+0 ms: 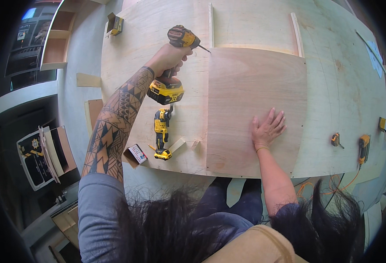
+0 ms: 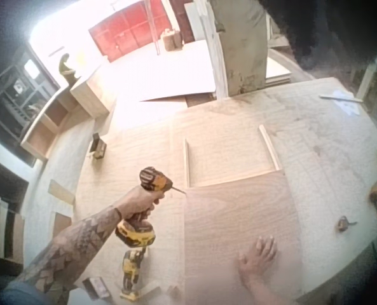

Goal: Driving screws into wooden panels using a power drill to assemble furniture components.

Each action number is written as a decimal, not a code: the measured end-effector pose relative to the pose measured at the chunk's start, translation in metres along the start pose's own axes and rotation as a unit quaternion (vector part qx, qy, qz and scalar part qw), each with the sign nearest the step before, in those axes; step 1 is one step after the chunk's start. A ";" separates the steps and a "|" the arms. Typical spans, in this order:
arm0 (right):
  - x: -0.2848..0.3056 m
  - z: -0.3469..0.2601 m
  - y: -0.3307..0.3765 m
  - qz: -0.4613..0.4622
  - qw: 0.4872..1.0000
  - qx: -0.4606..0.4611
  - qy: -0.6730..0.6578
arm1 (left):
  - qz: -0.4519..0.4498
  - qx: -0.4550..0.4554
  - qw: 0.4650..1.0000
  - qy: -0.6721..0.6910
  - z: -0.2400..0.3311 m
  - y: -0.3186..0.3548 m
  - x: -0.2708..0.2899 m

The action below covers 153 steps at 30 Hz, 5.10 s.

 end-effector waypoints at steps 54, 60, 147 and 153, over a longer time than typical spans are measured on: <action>-0.038 0.037 -0.020 0.145 0.977 0.091 0.126 | 0.502 -0.046 0.833 0.226 -0.452 0.209 -0.060; -0.034 0.024 -0.006 0.109 0.985 0.031 0.129 | 0.431 0.024 0.901 -0.042 -0.637 0.192 -0.024; 0.044 -0.138 0.219 -0.477 0.342 -0.170 -0.792 | 0.197 -0.099 0.949 0.225 -0.293 0.271 -0.263; 0.031 -0.132 0.229 -0.502 0.304 -0.210 -0.782 | 0.187 -0.177 0.958 0.125 -0.316 0.277 -0.252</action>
Point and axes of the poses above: each hand's wrist, its own y-axis away from the middle knuckle, its own x-axis out of the back of the hand, z = x × y, the point moved 3 cm from there along -y, towards the middle knuckle, and after that the axes turned 1 degree about x, right-handed, at the moved point
